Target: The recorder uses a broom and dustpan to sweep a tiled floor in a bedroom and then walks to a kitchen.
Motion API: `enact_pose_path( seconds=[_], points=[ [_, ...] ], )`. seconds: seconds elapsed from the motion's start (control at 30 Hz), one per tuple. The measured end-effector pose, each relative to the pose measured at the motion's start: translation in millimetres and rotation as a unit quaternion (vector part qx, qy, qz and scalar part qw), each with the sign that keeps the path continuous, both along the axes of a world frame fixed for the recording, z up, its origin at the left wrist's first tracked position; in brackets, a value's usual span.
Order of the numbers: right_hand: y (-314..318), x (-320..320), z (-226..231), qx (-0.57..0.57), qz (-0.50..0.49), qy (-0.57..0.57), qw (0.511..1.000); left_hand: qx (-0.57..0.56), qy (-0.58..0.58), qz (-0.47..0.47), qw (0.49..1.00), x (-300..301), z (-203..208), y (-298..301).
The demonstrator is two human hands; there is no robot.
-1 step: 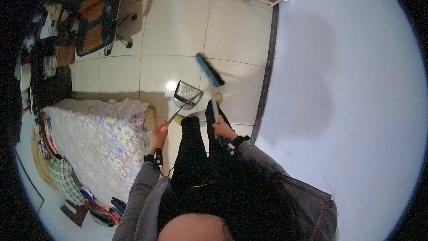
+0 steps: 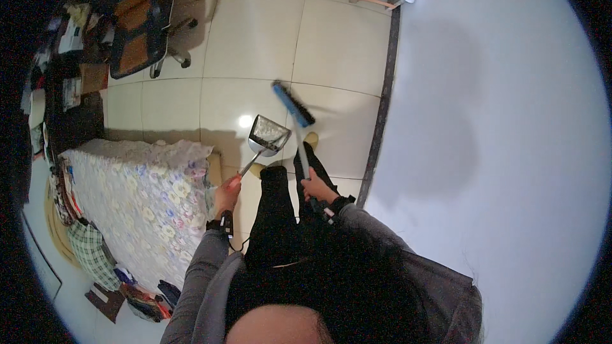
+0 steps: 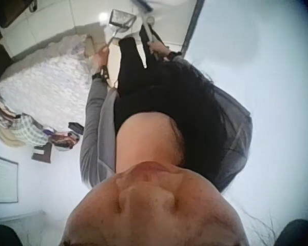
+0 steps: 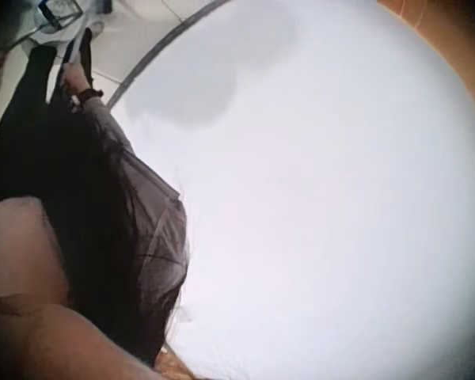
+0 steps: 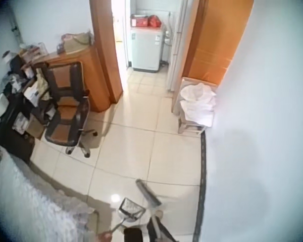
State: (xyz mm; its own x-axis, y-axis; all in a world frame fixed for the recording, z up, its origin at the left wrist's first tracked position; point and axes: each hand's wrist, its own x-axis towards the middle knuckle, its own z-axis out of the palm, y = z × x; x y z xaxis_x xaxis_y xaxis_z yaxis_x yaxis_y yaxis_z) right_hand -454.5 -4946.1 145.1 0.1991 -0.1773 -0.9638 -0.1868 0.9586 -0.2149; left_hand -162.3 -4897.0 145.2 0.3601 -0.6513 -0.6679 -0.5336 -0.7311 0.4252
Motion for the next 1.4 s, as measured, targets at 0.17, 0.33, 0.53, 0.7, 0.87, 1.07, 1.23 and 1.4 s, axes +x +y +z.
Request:
enact_pose_path(
  seconds=[0.17,0.33,0.53,0.7,0.87,1.07,1.23,1.4],
  points=[
    [-30.3,-30.0,18.3,0.076,-0.060,-0.114,0.989,0.016,-0.024,-0.027,0.999,-11.9,16.8,-17.1],
    [-85.3,-107.3,37.6,-0.049,0.064,-0.020,0.997,0.043,-0.025,0.013,0.999,-11.2,10.5,-0.9],
    [-218.3,-128.7,-13.0,-0.256,0.208,0.079,0.941,0.042,-0.036,0.055,0.997,-17.1,2.4,27.1],
    [-298.1,-197.2,-148.1,-0.560,0.537,-0.128,0.617,0.017,0.003,0.072,0.997,-40.1,-28.9,-1.3],
    [-148.3,-75.6,-139.4,-0.239,0.481,0.079,0.840,-0.003,-0.035,0.081,0.996,-29.3,2.7,9.2],
    [-38.5,-41.8,-4.0,-0.102,0.368,-0.034,0.923,0.036,-0.046,0.088,0.994,-19.4,-17.8,17.4],
    [-32.2,-71.7,29.1,-0.080,0.301,-0.028,0.950,0.026,-0.020,0.094,0.995,-8.6,-1.3,37.3],
    [-57.3,-94.9,14.0,-0.146,0.238,-0.047,0.959,-0.035,-0.041,0.116,0.992,7.0,-2.6,115.7]
  ],
)
